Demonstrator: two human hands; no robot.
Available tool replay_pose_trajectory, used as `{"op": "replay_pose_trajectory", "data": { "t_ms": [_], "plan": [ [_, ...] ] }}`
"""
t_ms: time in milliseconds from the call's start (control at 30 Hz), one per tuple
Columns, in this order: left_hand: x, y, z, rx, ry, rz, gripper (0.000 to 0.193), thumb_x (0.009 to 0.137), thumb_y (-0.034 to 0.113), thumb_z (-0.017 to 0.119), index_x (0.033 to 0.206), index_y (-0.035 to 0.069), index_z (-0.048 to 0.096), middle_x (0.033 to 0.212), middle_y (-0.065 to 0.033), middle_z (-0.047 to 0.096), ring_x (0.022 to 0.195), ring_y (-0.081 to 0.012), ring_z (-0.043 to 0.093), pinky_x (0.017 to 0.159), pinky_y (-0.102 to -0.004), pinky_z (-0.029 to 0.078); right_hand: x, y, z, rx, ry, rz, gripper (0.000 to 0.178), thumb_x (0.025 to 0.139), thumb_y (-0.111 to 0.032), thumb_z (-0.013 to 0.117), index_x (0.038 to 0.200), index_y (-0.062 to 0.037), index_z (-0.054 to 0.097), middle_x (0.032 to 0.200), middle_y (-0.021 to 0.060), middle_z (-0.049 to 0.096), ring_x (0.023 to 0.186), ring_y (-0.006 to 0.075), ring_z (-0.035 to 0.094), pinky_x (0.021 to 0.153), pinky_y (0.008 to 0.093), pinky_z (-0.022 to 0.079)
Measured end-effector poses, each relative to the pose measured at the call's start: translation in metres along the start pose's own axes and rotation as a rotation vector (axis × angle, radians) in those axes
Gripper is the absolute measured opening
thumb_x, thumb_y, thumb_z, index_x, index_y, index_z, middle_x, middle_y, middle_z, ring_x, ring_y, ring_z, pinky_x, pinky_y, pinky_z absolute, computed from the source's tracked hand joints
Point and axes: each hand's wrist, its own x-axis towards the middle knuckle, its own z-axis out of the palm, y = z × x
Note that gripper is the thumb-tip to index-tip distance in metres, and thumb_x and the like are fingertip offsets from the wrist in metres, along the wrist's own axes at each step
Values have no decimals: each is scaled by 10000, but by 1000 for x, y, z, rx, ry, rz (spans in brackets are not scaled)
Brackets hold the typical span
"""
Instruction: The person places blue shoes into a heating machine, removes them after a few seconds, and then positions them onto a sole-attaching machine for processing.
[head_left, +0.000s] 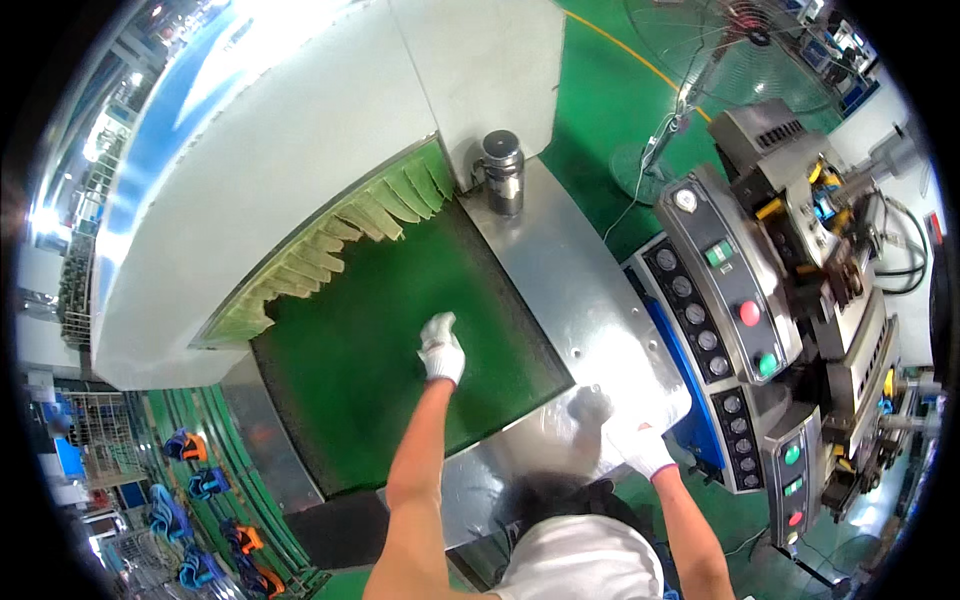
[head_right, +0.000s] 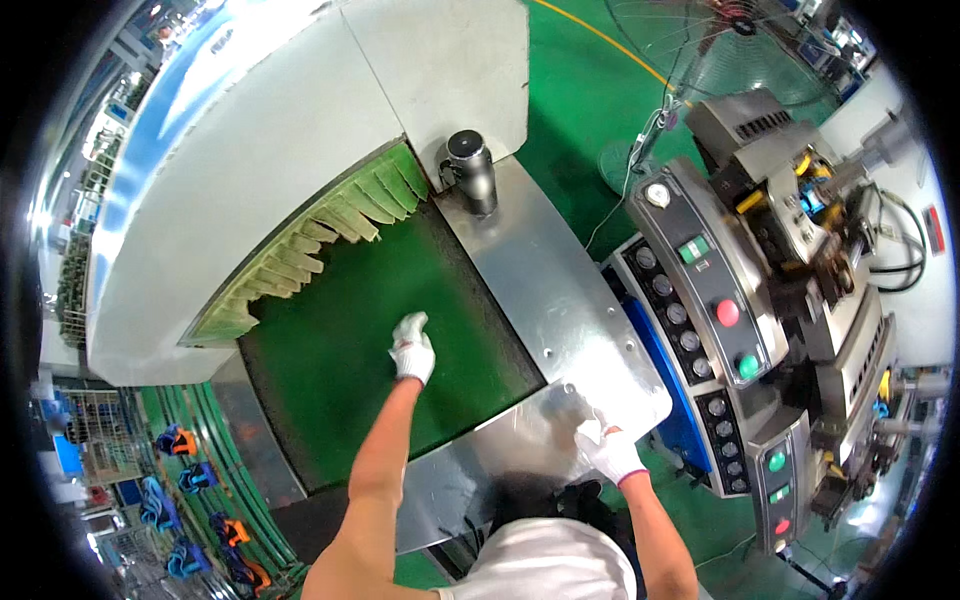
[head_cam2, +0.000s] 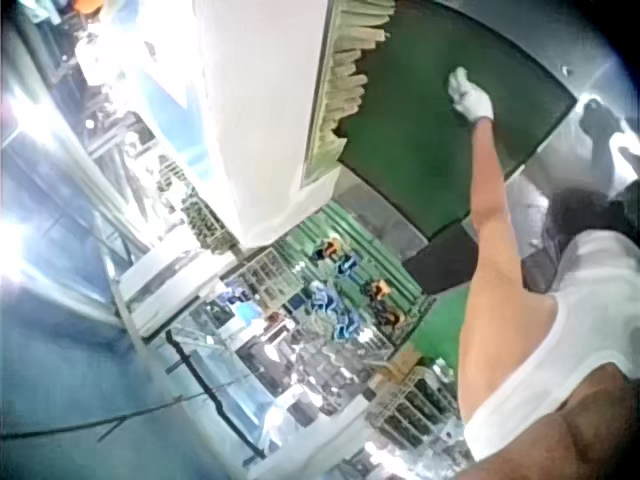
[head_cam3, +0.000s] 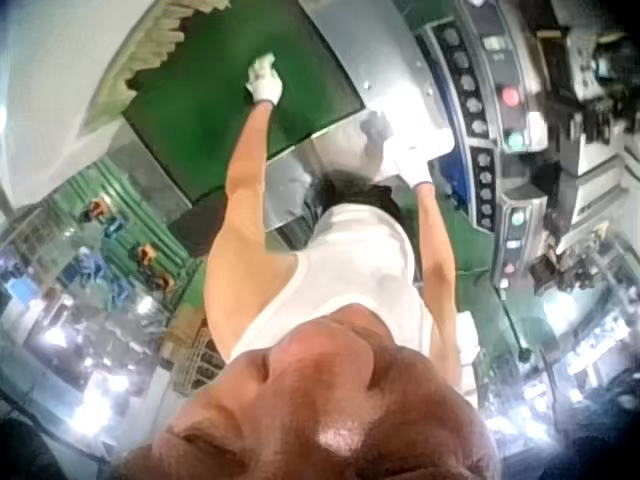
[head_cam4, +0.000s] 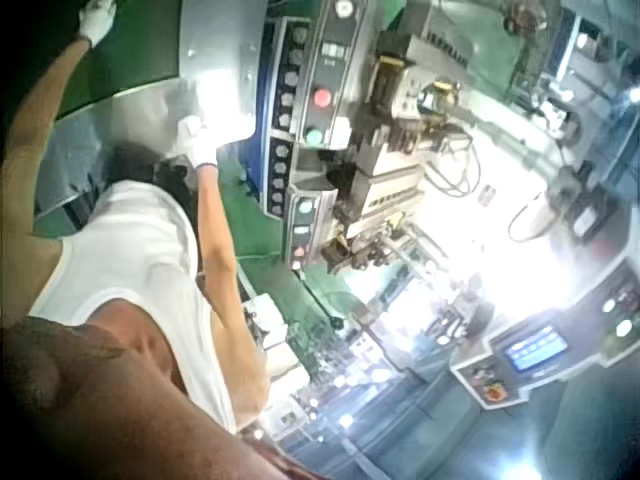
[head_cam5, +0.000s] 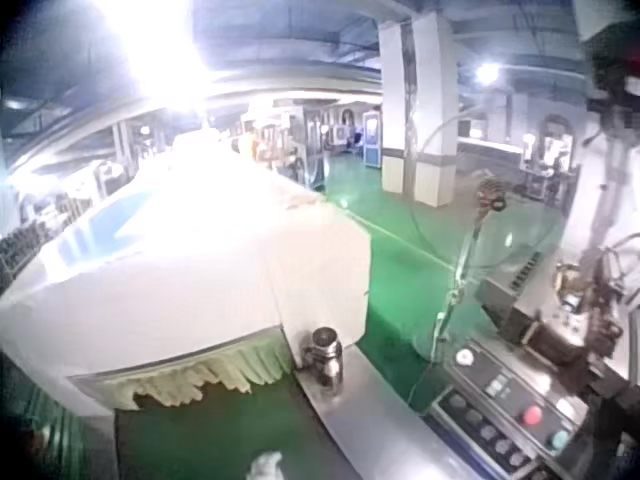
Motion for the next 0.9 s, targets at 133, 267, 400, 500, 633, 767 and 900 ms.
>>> {"op": "replay_pose_trajectory", "data": {
  "t_ms": [133, 267, 400, 500, 633, 767, 900],
  "plan": [
    [158, -30, -22, -44, 223, 96, 380, 865, -41, 574, 1235, 18, 634, 1276, -249, 638, 1201, -429, 599, 1075, -469, 473, 96, -40, 3, -316, 123, -64, 835, 875, -381, 725, 1529, 23, 400, 1497, 263, 480, 1363, 430, 482, 1121, 520, 386],
    [293, -102, -43, 170, 506, 179, 289, 887, 23, 575, 1151, -29, 681, 1120, -269, 686, 1077, -439, 655, 955, -508, 518, 171, -112, -11, -220, 67, -37, 846, 882, -349, 712, 1550, 33, 361, 1617, 298, 314, 1518, 485, 245, 1234, 568, 224],
    [403, -194, -59, 479, -76, -170, 411, 1000, 365, 492, 1173, 73, 725, 1359, -191, 655, 1253, -428, 603, 1087, -538, 449, 200, -120, 30, -292, 223, -77, 929, 813, -255, 755, 1544, 91, 298, 1606, 367, 250, 1507, 572, 185, 1238, 667, 133],
    [441, -219, -42, 563, -145, -194, 439, 1006, 398, 479, 1248, 85, 668, 1418, -181, 594, 1308, -415, 543, 1123, -525, 403, 203, -127, 21, -327, 193, -24, 963, 819, -261, 741, 1578, 57, 241, 1611, 355, 256, 1510, 557, 199, 1232, 687, 133],
    [445, -239, -19, 592, -173, -231, 496, 1014, 440, 461, 1350, 101, 591, 1497, -169, 513, 1381, -397, 463, 1171, -509, 342, 202, -122, 24, -346, 353, -201, 1007, 796, -281, 746, 1609, -6, 218, 1619, 337, 261, 1516, 538, 219, 1227, 705, 140],
    [439, -225, -24, 579, -195, -208, 570, 1021, 483, 443, 1451, 116, 515, 1575, -157, 433, 1454, -379, 383, 1218, -492, 281, 200, -124, 19, -357, 427, -257, 1010, 726, -300, 820, 1522, 58, 311, 1569, 364, 322, 1479, 565, 268, 1209, 732, 149],
    [402, -200, -56, 524, -264, -169, 655, 1029, 526, 424, 1552, 132, 439, 1654, -145, 352, 1528, -361, 302, 1266, -475, 220, 190, -134, 16, -313, 275, -108, 1003, 762, -334, 798, 1532, 64, 293, 1599, 360, 264, 1518, 537, 196, 1245, 672, 102]
  ]
}}
